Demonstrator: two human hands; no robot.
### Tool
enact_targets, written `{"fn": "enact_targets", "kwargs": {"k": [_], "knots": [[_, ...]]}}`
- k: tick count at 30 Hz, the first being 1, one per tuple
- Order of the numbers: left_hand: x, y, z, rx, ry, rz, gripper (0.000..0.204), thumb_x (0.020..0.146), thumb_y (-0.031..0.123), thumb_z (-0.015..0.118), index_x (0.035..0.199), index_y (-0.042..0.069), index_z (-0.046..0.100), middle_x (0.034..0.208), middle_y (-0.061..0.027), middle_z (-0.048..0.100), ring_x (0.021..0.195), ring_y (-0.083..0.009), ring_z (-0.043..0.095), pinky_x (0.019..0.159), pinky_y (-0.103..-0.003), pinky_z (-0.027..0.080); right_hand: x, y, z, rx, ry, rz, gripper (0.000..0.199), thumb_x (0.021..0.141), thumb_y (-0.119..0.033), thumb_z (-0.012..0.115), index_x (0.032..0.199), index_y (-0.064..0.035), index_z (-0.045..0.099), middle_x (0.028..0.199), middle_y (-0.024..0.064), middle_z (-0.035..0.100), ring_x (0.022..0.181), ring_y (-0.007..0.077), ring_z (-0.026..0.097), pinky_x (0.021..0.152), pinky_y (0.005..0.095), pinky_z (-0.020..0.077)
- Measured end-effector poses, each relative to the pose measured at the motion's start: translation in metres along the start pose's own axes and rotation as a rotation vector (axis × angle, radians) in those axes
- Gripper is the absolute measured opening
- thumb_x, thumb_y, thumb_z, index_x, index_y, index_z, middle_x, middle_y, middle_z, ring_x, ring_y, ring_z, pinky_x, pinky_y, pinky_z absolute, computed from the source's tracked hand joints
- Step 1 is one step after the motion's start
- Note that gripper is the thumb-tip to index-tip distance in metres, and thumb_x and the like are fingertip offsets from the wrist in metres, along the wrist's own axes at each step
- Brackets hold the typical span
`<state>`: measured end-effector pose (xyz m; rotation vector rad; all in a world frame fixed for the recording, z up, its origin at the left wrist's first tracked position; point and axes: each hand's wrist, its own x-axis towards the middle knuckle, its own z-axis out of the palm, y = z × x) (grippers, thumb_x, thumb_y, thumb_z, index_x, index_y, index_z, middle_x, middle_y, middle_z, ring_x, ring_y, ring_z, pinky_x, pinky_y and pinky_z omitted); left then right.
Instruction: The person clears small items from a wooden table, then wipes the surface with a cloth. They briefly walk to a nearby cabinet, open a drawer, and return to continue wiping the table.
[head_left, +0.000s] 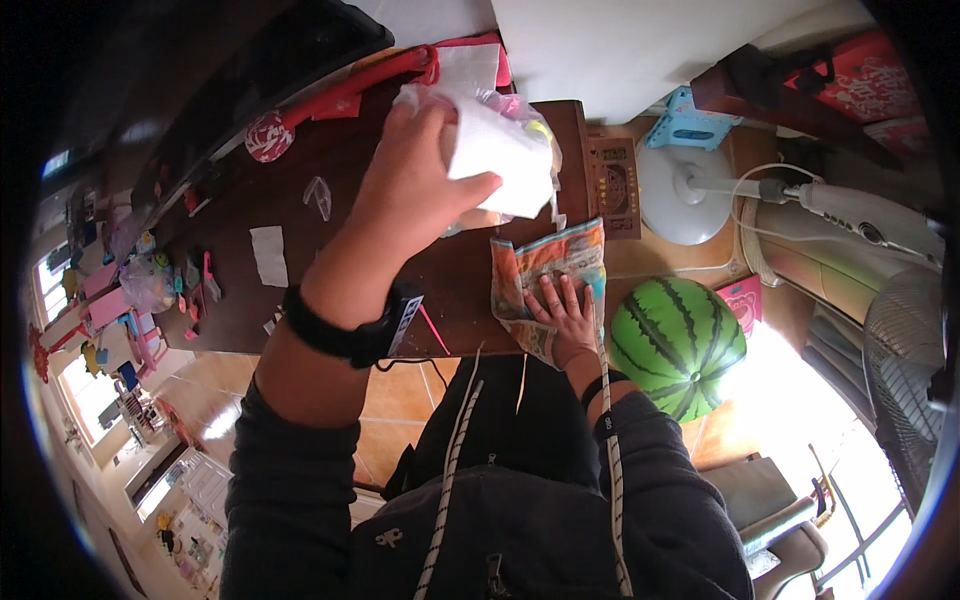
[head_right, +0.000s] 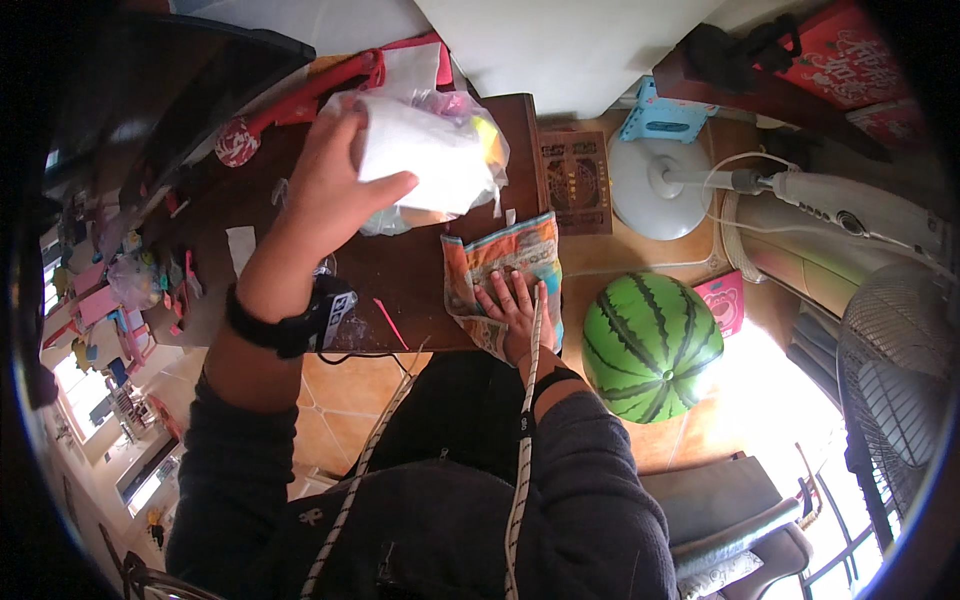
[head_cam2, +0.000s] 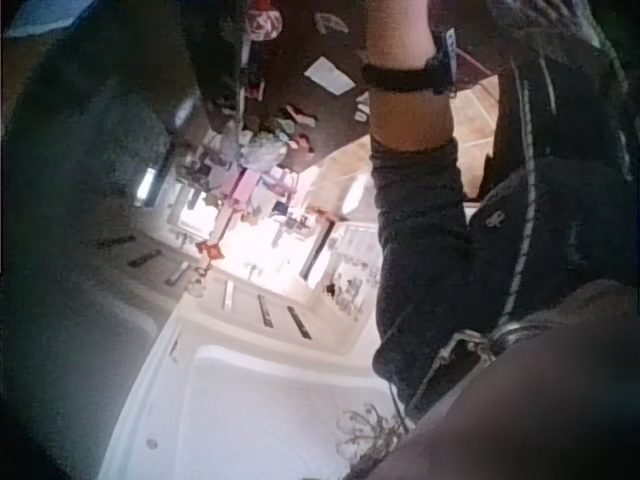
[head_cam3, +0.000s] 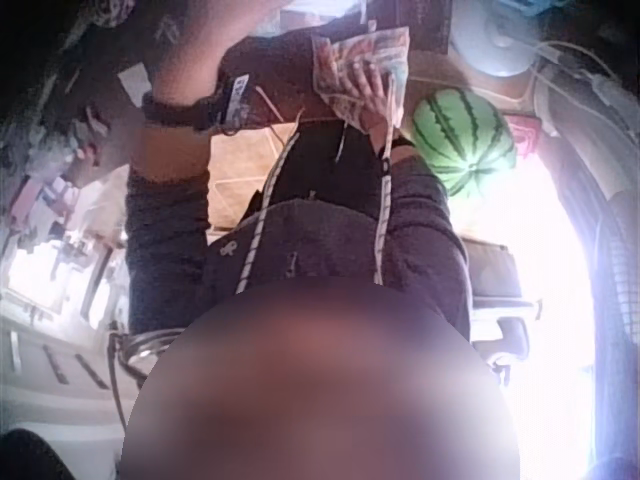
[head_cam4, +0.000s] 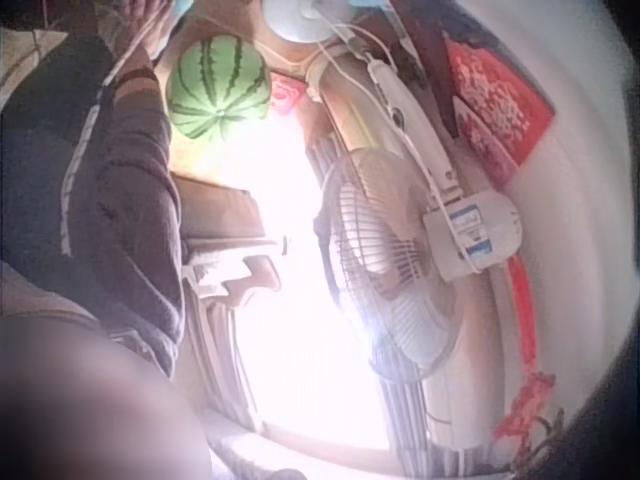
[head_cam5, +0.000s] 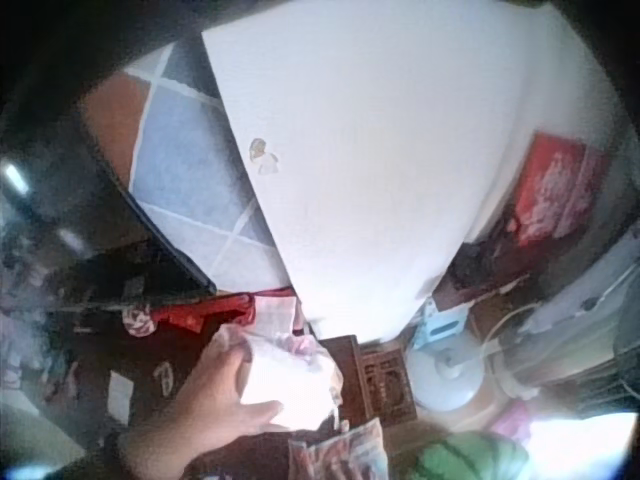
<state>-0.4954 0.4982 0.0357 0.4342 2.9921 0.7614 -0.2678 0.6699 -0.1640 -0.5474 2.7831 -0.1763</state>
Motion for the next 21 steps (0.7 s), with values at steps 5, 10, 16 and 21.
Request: {"fn": "enact_targets", "kwargs": {"k": [5, 10, 16, 21], "knots": [[-0.026, -0.006, -0.058, -0.604, -0.25, -0.325, 0.063, 0.065, 0.013, 0.076, 0.118, -0.001, 0.045, 0.109, -0.0105, 0.052, 0.099, -0.0174, 0.053, 0.084, -0.03, 0.043, 0.002, -0.001, 0.01, -0.124, 0.081, 0.017, 0.066, 0.081, -0.029, 0.05, 0.139, -0.036, 0.018, 0.147, -0.0018, 0.008, 0.135, 0.0285, 0.01, 0.104, 0.0575, 0.0091], [-0.054, -0.022, -0.123, -0.736, -0.21, -0.508, 0.066, 0.064, 0.01, 0.075, 0.121, -0.001, 0.043, 0.107, -0.0084, 0.055, 0.097, -0.0155, 0.053, 0.084, -0.03, 0.044, 0.003, -0.002, 0.011, -0.223, 0.155, 0.03, 0.076, 0.079, -0.02, 0.05, 0.139, -0.0383, 0.007, 0.148, -0.0026, 0.007, 0.135, 0.0276, 0.011, 0.105, 0.0573, 0.0088], [-0.066, -0.086, -0.138, -0.458, 0.059, -0.614, 0.052, 0.065, 0.016, 0.074, 0.109, -0.001, 0.05, 0.101, -0.0099, 0.059, 0.091, -0.0159, 0.056, 0.08, -0.029, 0.045, 0.003, 0.001, -0.004, 0.05, -0.301, 0.042, 0.082, 0.077, -0.019, 0.052, 0.139, -0.0395, 0.003, 0.148, -0.0032, 0.001, 0.136, 0.0269, 0.003, 0.105, 0.0571, 0.0047], [-0.054, -0.145, -0.083, 0.02, 0.092, -0.602, 0.051, 0.063, 0.02, 0.075, 0.104, 0.0, 0.053, 0.1, -0.0151, 0.061, 0.091, -0.0237, 0.06, 0.08, -0.033, 0.046, 0.007, 0.0, 0.012, -0.29, 0.202, 0.009, 0.08, 0.078, -0.02, 0.053, 0.139, -0.0395, 0.005, 0.147, -0.0023, 0.003, 0.135, 0.0284, 0.007, 0.105, 0.057, 0.0097]]}}
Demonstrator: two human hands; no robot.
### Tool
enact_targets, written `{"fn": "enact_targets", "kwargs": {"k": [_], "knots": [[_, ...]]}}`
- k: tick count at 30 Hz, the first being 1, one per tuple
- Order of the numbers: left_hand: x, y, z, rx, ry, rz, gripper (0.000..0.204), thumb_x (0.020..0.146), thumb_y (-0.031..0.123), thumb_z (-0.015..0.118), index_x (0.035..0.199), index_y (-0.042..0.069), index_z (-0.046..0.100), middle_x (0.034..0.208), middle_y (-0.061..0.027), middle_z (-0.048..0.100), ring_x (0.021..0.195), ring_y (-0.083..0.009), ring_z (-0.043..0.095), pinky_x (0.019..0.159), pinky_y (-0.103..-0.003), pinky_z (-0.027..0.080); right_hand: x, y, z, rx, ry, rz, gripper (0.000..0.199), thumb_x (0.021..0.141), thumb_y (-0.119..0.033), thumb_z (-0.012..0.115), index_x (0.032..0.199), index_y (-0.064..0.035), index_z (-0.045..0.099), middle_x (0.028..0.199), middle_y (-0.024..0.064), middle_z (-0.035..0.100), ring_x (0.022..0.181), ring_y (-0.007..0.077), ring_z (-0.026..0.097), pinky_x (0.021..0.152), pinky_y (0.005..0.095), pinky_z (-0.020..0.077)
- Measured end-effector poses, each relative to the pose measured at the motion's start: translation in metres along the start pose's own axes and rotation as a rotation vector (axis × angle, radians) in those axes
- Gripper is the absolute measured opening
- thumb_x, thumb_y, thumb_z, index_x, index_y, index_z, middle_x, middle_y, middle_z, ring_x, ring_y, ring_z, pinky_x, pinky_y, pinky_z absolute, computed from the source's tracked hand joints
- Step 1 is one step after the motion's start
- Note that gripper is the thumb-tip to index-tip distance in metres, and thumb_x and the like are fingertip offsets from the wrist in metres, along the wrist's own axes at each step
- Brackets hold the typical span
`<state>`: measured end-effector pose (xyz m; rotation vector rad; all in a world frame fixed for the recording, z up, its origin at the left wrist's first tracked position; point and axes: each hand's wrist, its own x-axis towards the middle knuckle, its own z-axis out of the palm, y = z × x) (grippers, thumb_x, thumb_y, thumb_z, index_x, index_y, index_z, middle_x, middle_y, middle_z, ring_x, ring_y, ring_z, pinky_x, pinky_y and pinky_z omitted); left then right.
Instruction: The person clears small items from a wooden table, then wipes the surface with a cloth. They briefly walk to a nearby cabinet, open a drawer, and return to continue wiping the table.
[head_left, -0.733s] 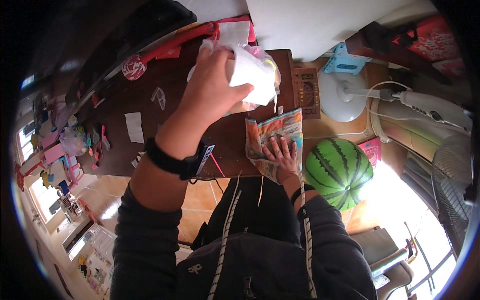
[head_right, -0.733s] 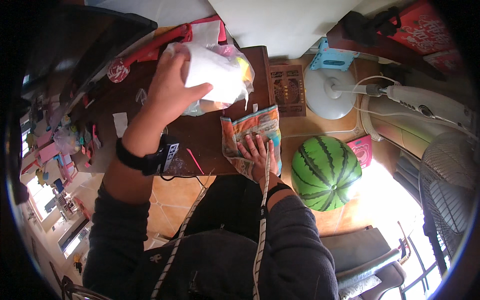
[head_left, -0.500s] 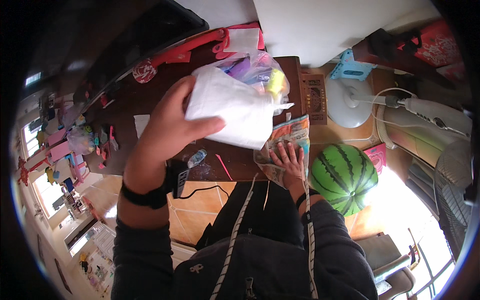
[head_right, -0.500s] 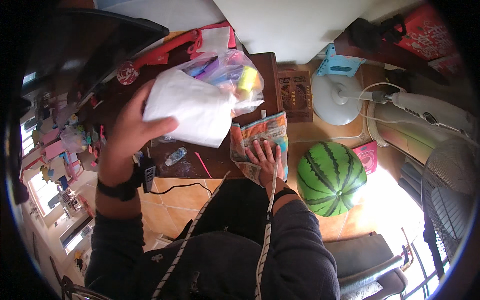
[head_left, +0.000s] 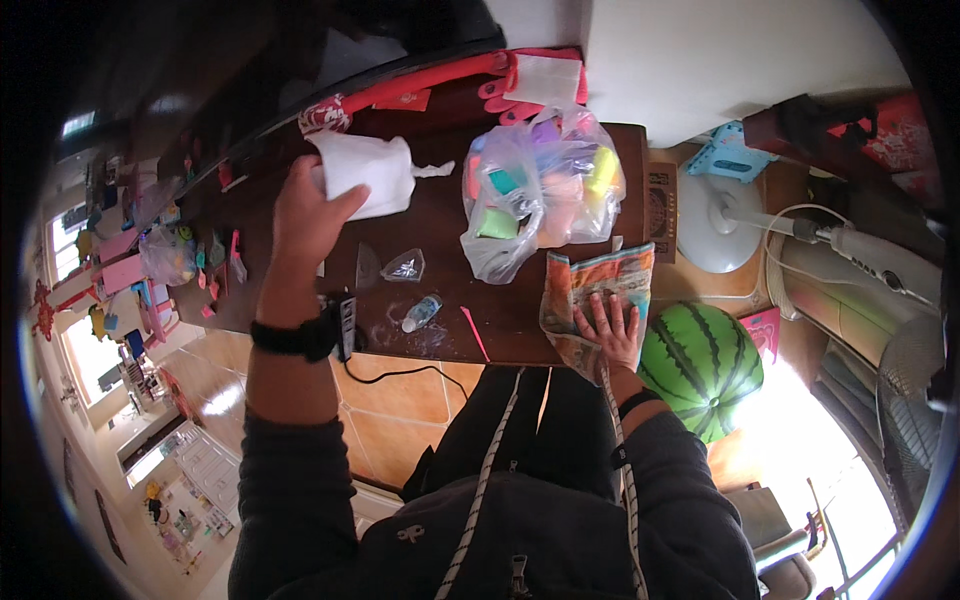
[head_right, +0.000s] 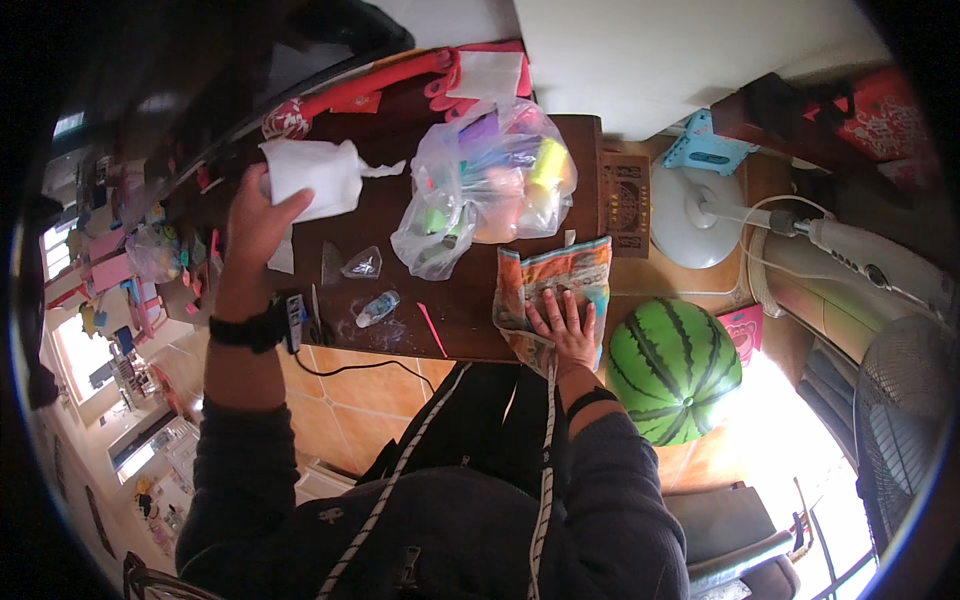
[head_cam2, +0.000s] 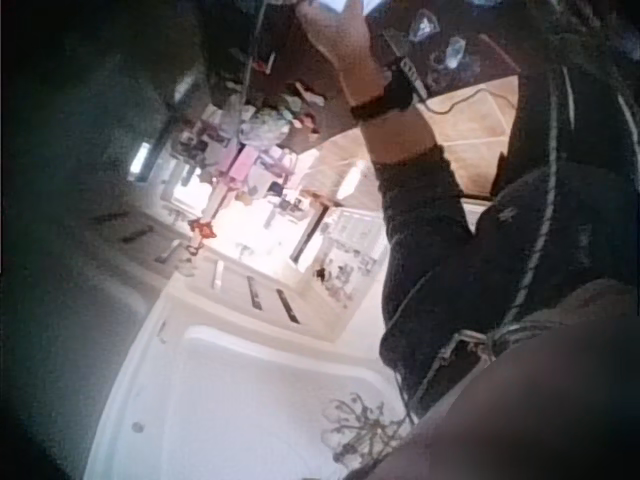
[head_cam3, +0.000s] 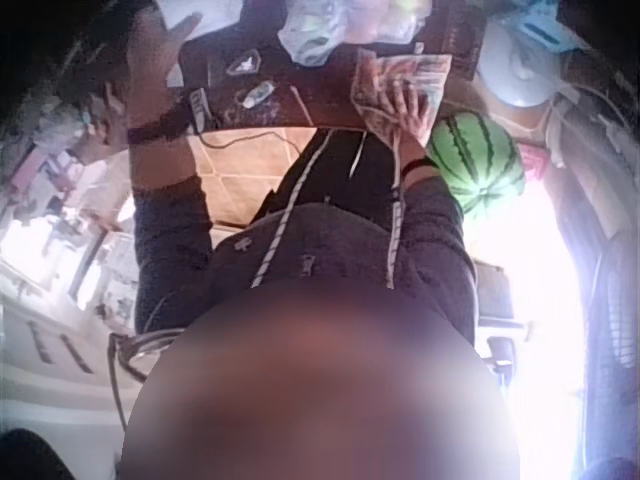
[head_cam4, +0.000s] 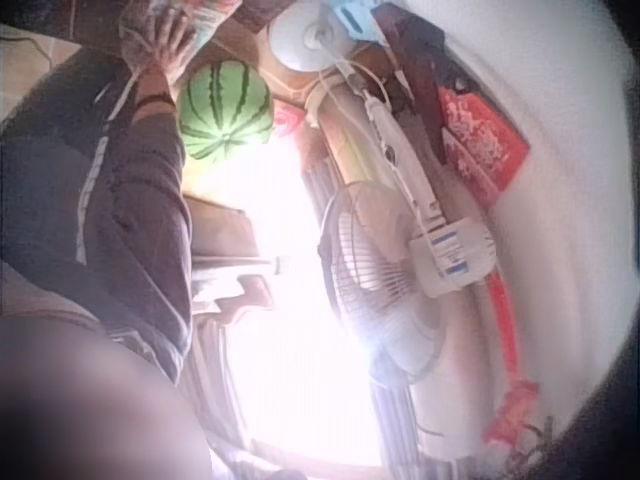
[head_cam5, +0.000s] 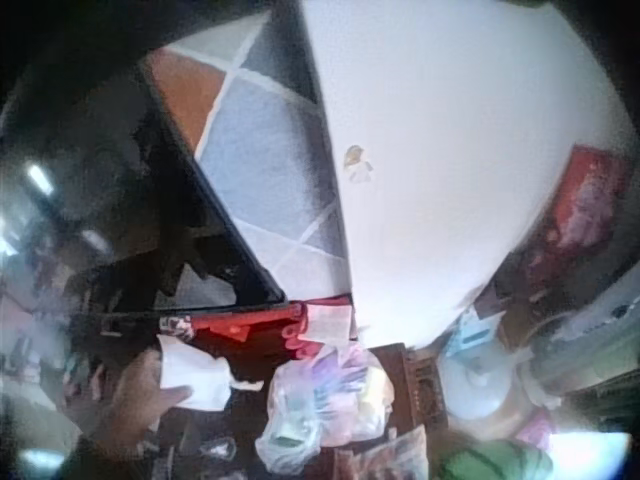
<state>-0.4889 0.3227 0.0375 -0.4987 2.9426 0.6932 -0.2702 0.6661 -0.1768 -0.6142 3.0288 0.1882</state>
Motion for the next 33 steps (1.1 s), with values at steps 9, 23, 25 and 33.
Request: {"fn": "enact_targets", "kwargs": {"k": [9, 23, 25, 33], "knots": [[0.037, 0.009, 0.104, 0.007, 0.019, 0.17, 0.058, 0.063, 0.027, 0.075, 0.107, -0.001, 0.05, 0.105, -0.0211, 0.057, 0.099, -0.0343, 0.055, 0.085, -0.038, 0.043, -0.008, -0.003, 0.006, 0.169, -0.202, 0.016, 0.067, 0.08, -0.026, 0.047, 0.138, -0.0382, 0.016, 0.146, 0.0003, 0.011, 0.132, 0.0297, 0.017, 0.105, 0.0573, 0.0104], [0.034, 0.005, 0.083, 0.169, 0.108, 0.505, 0.079, 0.064, 0.038, 0.075, 0.126, 0.006, 0.037, 0.126, -0.0219, 0.039, 0.12, -0.0366, 0.036, 0.097, -0.047, 0.033, 0.001, 0.0, -0.01, 0.263, -0.244, 0.071, 0.081, 0.072, -0.029, 0.059, 0.138, -0.04, 0.013, 0.146, 0.0065, 0.009, 0.134, 0.0335, 0.01, 0.103, 0.0624, 0.003], [0.023, -0.018, 0.07, 0.05, 0.141, 0.606, 0.067, 0.07, 0.03, 0.073, 0.123, 0.005, 0.041, 0.125, -0.0191, 0.042, 0.118, -0.0329, 0.04, 0.096, -0.044, 0.035, 0.003, -0.002, -0.009, 0.16, -0.169, 0.081, 0.079, 0.074, -0.029, 0.058, 0.138, -0.0406, 0.013, 0.147, 0.0084, 0.006, 0.134, 0.0359, 0.008, 0.099, 0.0674, 0.0026], [-0.136, -0.12, 0.055, -0.303, -0.271, 0.336, 0.051, 0.074, 0.014, 0.068, 0.118, 0.007, 0.046, 0.121, -0.0154, 0.045, 0.106, -0.0288, 0.05, 0.082, -0.035, 0.045, 0.029, -0.045, -0.005, 0.194, -0.429, 0.25, 0.075, 0.078, -0.03, 0.055, 0.14, -0.0353, 0.012, 0.146, 0.0166, -0.002, 0.131, 0.0478, -0.002, 0.093, 0.0731, 0.0009]]}}
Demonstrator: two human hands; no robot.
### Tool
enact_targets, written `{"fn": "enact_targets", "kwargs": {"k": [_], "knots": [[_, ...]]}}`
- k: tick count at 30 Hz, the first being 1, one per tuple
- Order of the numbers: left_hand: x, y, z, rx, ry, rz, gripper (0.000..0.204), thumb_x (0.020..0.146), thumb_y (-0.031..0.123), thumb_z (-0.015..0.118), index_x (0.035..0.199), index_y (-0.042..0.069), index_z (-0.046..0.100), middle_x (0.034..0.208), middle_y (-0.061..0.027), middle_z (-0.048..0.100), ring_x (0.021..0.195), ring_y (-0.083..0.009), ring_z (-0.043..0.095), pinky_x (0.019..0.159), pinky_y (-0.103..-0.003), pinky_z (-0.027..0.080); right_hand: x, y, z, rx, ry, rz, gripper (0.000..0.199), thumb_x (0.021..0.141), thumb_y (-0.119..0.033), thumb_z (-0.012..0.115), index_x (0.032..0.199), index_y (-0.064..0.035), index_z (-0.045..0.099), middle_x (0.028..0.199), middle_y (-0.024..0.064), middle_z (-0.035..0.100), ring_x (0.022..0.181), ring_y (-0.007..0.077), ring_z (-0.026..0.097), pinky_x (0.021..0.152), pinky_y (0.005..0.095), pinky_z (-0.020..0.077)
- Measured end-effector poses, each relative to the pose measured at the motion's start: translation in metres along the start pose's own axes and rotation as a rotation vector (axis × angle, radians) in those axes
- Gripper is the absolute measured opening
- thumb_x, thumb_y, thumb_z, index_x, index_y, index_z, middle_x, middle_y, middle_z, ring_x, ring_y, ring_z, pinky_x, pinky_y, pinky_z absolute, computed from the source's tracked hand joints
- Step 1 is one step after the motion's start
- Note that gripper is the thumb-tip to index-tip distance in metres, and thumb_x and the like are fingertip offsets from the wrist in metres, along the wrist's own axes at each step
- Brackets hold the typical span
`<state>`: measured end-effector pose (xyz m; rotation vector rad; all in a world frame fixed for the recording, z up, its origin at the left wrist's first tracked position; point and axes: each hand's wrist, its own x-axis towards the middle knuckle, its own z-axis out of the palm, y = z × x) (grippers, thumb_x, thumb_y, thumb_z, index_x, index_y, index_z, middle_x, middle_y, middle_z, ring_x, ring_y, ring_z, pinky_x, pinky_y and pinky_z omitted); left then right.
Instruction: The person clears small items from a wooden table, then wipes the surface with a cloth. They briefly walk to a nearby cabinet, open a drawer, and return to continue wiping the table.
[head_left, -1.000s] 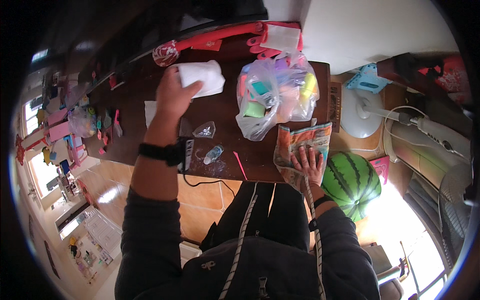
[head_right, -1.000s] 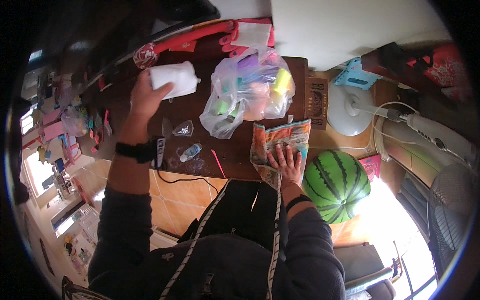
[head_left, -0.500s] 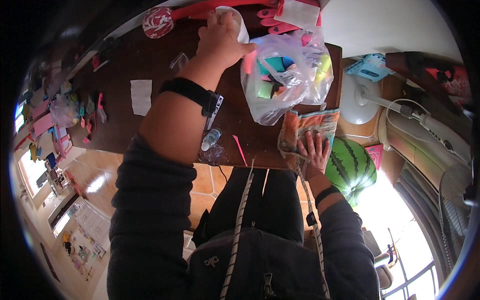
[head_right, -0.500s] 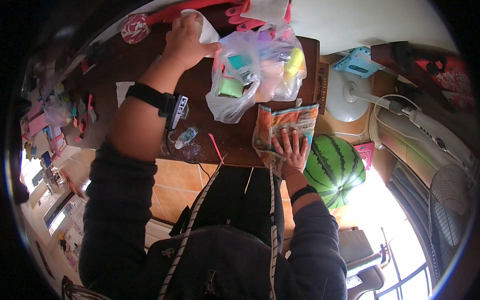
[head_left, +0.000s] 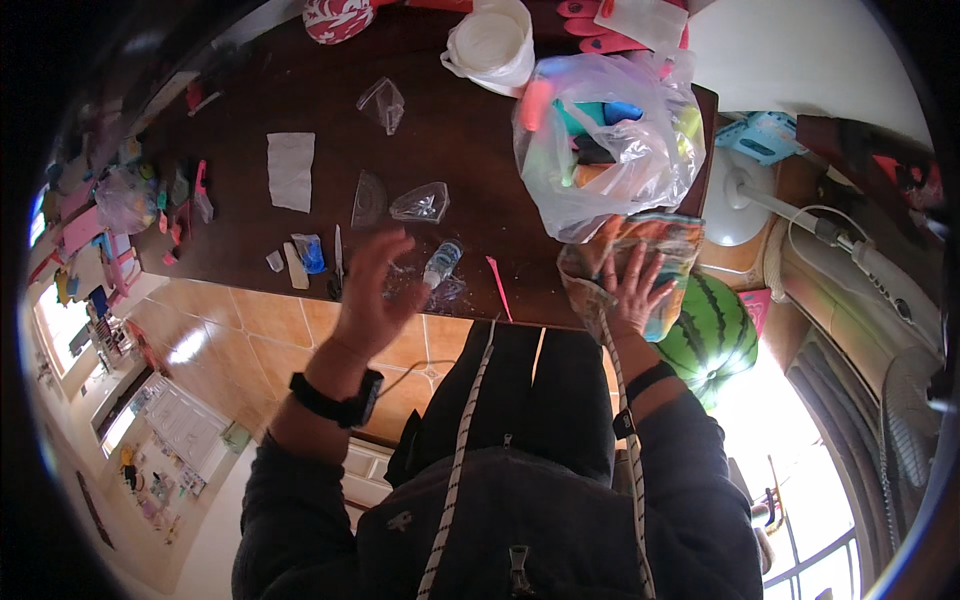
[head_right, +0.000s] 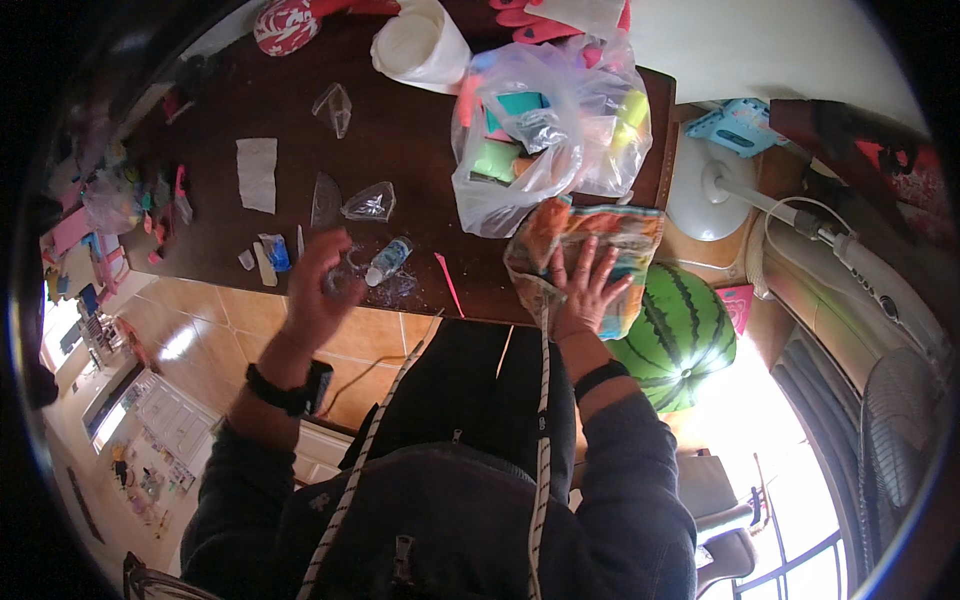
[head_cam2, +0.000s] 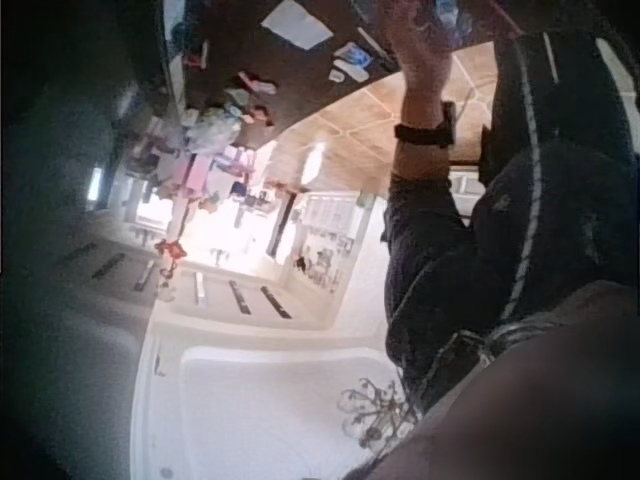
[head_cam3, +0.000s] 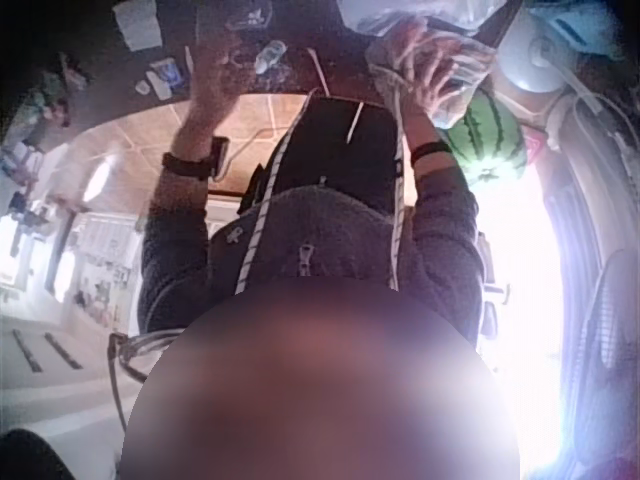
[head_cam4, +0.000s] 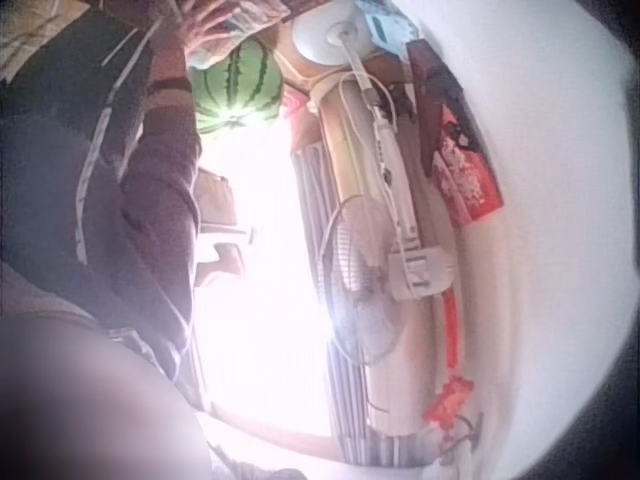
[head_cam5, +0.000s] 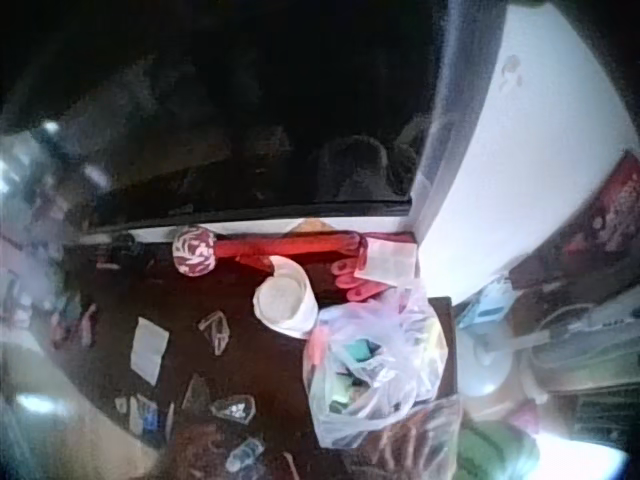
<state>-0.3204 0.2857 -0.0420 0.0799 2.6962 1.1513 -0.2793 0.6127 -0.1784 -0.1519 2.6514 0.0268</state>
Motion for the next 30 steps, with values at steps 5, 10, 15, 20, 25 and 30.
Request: {"fn": "enact_targets", "kwargs": {"k": [5, 10, 15, 20, 25, 30], "knots": [[-0.033, -0.01, 0.043, 0.2, -0.059, -0.115, 0.059, 0.069, 0.009, 0.071, 0.121, 0.01, 0.044, 0.121, -0.0162, 0.043, 0.111, -0.0354, 0.044, 0.087, -0.039, 0.043, 0.017, -0.065, -0.016, -0.004, -0.088, -0.135, 0.064, 0.076, -0.024, 0.051, 0.135, -0.0236, 0.027, 0.143, 0.0165, 0.011, 0.131, 0.0476, 0.003, 0.093, 0.0737, 0.0006], [-0.03, -0.03, 0.063, 0.085, 0.042, -0.09, 0.047, 0.075, 0.009, 0.067, 0.117, 0.007, 0.047, 0.114, -0.0159, 0.05, 0.102, -0.0345, 0.051, 0.083, -0.039, 0.045, 0.031, -0.107, -0.029, -0.015, -0.054, -0.197, 0.066, 0.08, -0.039, 0.048, 0.139, -0.0215, 0.022, 0.146, 0.0149, 0.006, 0.132, 0.044, 0.0, 0.096, 0.0698, 0.0015], [-0.026, -0.028, 0.053, 0.073, 0.158, -0.059, 0.035, 0.077, 0.008, 0.063, 0.109, 0.007, 0.05, 0.104, -0.0147, 0.056, 0.096, -0.0344, 0.054, 0.079, -0.039, 0.047, 0.032, -0.112, -0.043, 0.042, -0.067, -0.273, 0.068, 0.079, -0.027, 0.049, 0.14, -0.0251, 0.019, 0.147, 0.0119, 0.006, 0.13, 0.0408, 0.014, 0.098, 0.0688, 0.0049], [-0.009, -0.009, 0.038, -0.021, 0.229, -0.161, 0.031, 0.079, 0.01, 0.061, 0.108, 0.005, 0.051, 0.102, -0.0166, 0.057, 0.09, -0.0331, 0.058, 0.075, -0.038, 0.049, 0.029, -0.099, -0.043, -0.02, -0.056, -0.37, 0.069, 0.08, -0.032, 0.048, 0.141, -0.0218, 0.018, 0.147, 0.0072, 0.008, 0.132, 0.0339, 0.015, 0.102, 0.0621, 0.0062], [0.034, 0.007, 0.059, -0.135, 0.338, -0.195, 0.031, 0.079, 0.012, 0.063, 0.108, 0.005, 0.051, 0.095, -0.0149, 0.059, 0.081, -0.0249, 0.061, 0.069, -0.032, 0.051, 0.019, -0.065, -0.024, 0.126, 0.123, -0.426, 0.068, 0.082, -0.036, 0.046, 0.141, -0.0179, 0.017, 0.148, 0.0032, 0.01, 0.135, 0.0263, 0.011, 0.107, 0.0524, 0.0058], [0.079, 0.008, 0.081, -0.146, 0.347, -0.217, 0.034, 0.079, 0.007, 0.064, 0.11, 0.005, 0.05, 0.095, -0.0103, 0.06, 0.084, -0.0143, 0.061, 0.072, -0.026, 0.05, -0.003, -0.007, -0.009, 0.117, 0.114, -0.347, 0.07, 0.084, -0.043, 0.043, 0.142, -0.018, 0.013, 0.148, 0.0029, 0.007, 0.136, 0.0257, 0.006, 0.107, 0.0502, 0.0036]]}}
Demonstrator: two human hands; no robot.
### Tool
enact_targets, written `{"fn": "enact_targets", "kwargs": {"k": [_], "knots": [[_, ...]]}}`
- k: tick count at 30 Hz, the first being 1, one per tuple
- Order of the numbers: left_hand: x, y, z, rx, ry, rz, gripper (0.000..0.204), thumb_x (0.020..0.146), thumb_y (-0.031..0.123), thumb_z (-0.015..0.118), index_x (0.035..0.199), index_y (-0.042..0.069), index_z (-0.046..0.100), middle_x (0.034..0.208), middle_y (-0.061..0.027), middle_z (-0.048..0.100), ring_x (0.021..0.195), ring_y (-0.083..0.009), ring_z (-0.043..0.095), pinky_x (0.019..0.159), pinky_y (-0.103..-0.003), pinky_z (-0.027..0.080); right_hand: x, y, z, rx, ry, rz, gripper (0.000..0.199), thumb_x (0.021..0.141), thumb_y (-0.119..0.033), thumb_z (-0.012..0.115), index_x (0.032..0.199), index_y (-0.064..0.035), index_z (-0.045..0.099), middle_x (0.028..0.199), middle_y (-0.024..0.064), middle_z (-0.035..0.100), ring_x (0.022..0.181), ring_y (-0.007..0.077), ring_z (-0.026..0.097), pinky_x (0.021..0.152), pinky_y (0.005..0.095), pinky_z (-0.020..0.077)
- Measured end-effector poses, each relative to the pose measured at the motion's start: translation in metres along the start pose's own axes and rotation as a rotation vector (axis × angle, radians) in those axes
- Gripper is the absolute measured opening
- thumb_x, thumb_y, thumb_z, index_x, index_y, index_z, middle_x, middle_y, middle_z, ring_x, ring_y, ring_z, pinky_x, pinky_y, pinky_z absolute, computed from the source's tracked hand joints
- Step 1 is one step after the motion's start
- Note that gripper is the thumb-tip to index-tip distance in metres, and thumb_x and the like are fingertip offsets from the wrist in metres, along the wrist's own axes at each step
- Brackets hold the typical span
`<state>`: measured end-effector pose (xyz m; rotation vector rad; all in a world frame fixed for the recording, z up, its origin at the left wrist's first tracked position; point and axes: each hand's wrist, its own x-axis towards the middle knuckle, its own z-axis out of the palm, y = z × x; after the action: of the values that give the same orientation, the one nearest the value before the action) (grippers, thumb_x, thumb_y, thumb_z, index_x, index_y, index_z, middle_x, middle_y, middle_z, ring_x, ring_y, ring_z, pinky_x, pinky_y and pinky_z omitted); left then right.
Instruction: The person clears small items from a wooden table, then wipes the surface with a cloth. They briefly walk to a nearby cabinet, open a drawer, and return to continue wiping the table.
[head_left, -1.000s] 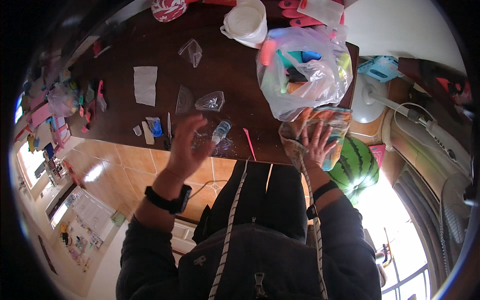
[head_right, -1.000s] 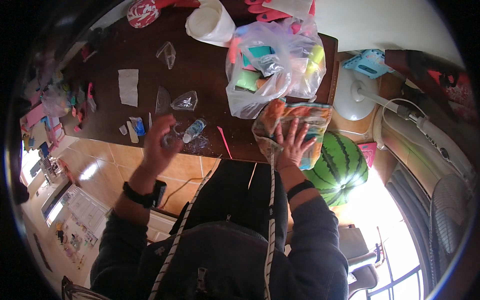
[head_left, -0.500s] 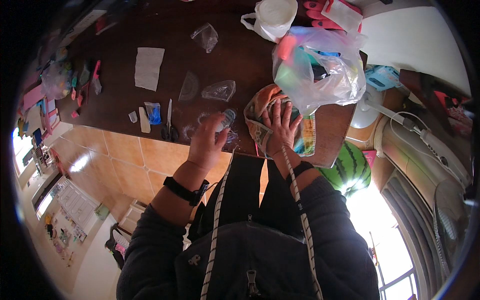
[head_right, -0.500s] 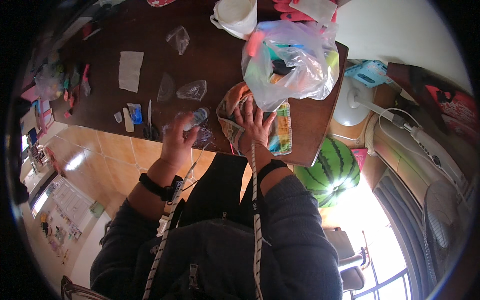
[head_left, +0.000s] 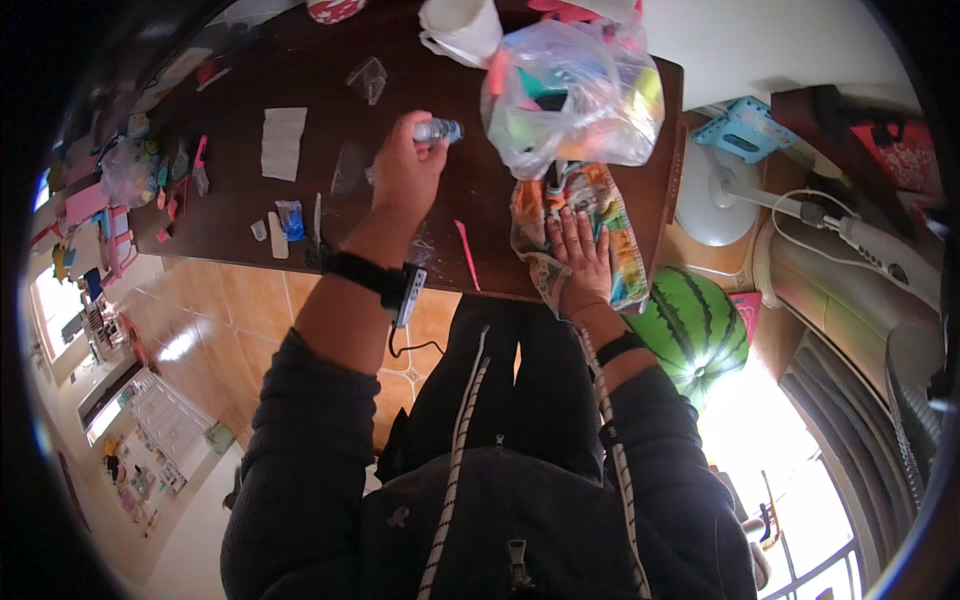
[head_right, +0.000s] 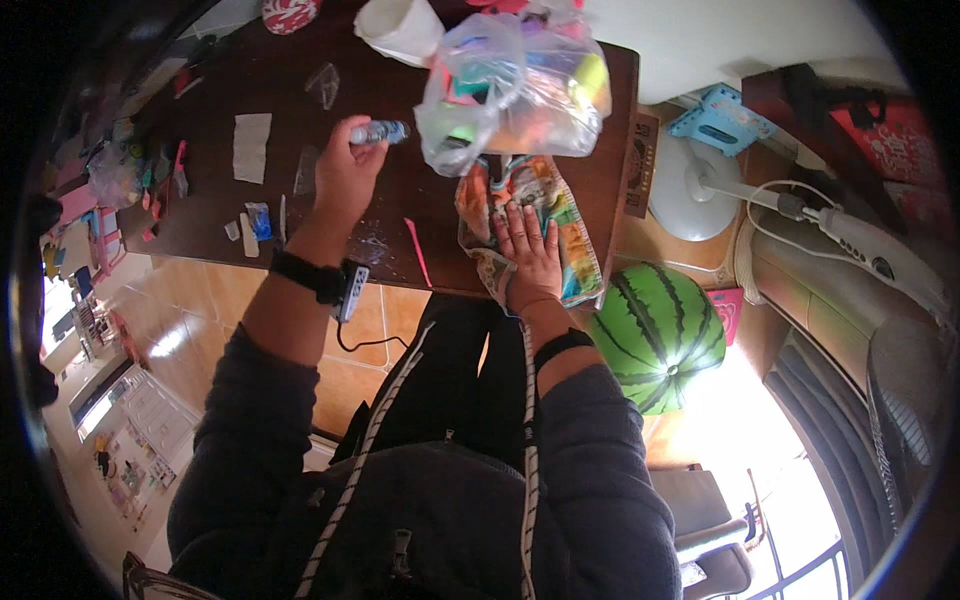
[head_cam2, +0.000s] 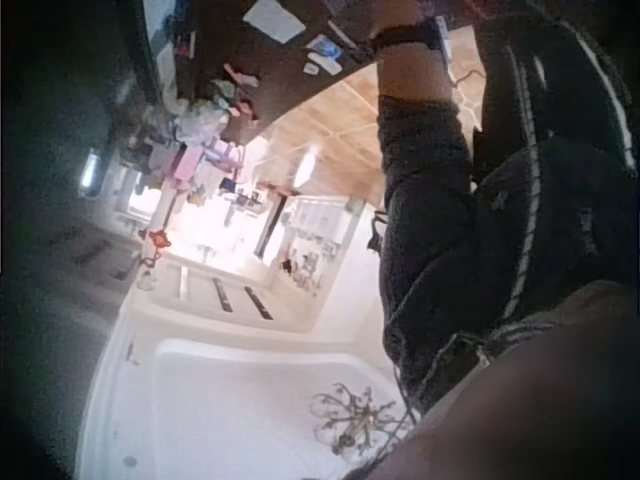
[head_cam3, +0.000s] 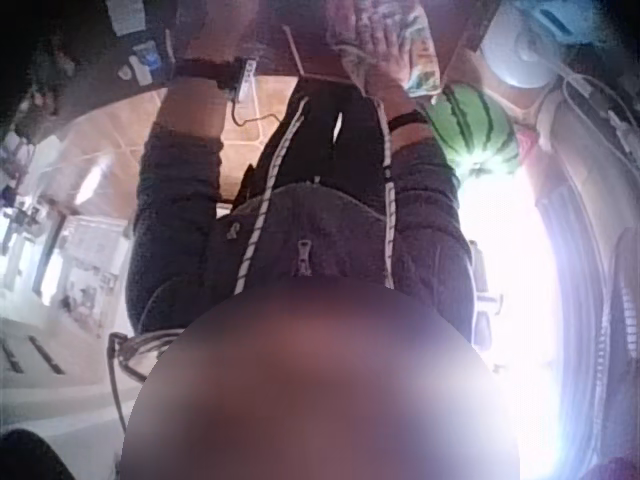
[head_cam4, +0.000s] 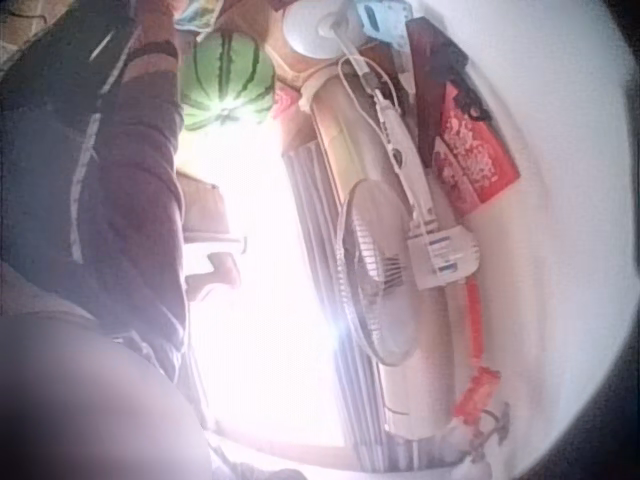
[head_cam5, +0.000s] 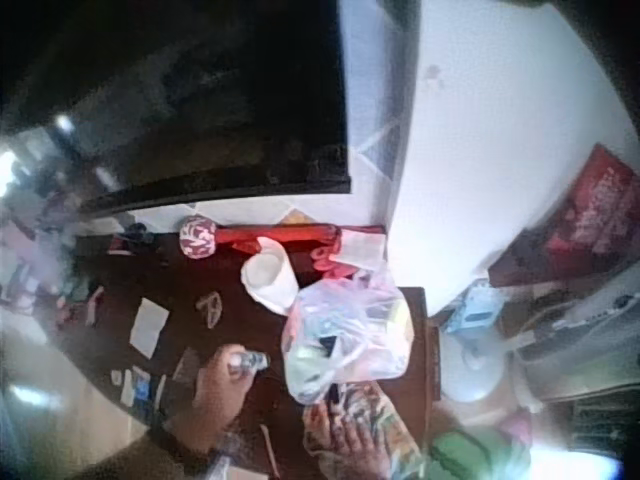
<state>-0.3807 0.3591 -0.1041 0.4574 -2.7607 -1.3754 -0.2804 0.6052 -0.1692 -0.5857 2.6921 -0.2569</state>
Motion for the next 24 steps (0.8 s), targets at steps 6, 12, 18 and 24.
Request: {"fn": "enact_targets", "kwargs": {"k": [6, 12, 18, 24], "knots": [[0.022, 0.012, 0.025, 0.226, -0.046, 0.105, 0.037, 0.074, 0.009, 0.066, 0.107, 0.009, 0.05, 0.092, -0.0124, 0.062, 0.077, -0.0236, 0.062, 0.069, -0.033, 0.05, -0.032, 0.044, 0.007, -0.2, 0.041, 0.211, 0.073, 0.08, -0.049, 0.047, 0.14, -0.0159, 0.021, 0.147, 0.0058, 0.016, 0.136, 0.0274, 0.011, 0.107, 0.0499, 0.005], [0.024, 0.015, 0.023, 0.186, -0.026, 0.108, 0.043, 0.073, 0.011, 0.068, 0.11, 0.007, 0.048, 0.103, -0.0166, 0.057, 0.084, -0.0231, 0.061, 0.073, -0.033, 0.049, -0.037, 0.051, 0.016, -0.048, 0.191, 0.252, 0.068, 0.082, -0.046, 0.041, 0.141, -0.0173, 0.02, 0.148, 0.0057, 0.012, 0.136, 0.0288, 0.01, 0.106, 0.0526, 0.0039], [-0.065, 0.003, 0.001, 0.388, -0.148, -0.128, 0.024, 0.078, 0.025, 0.064, 0.089, 0.005, 0.056, 0.089, -0.0156, 0.061, 0.081, -0.0275, 0.061, 0.066, -0.038, 0.047, -0.033, 0.044, 0.011, -0.089, 0.133, 0.303, 0.072, 0.081, -0.051, 0.039, 0.141, -0.0158, 0.018, 0.148, 0.0074, 0.01, 0.136, 0.0298, 0.008, 0.107, 0.0523, 0.0026], [-0.142, -0.032, 0.02, 0.438, -0.383, -0.326, 0.031, 0.079, 0.037, 0.06, 0.078, 0.006, 0.058, 0.07, -0.0106, 0.062, 0.069, -0.0283, 0.061, 0.06, -0.038, 0.048, -0.022, 0.012, 0.017, -0.101, 0.159, 0.449, 0.074, 0.083, -0.049, 0.04, 0.14, -0.0074, 0.017, 0.147, 0.0149, 0.008, 0.135, 0.0365, 0.005, 0.105, 0.0562, 0.0042]]}}
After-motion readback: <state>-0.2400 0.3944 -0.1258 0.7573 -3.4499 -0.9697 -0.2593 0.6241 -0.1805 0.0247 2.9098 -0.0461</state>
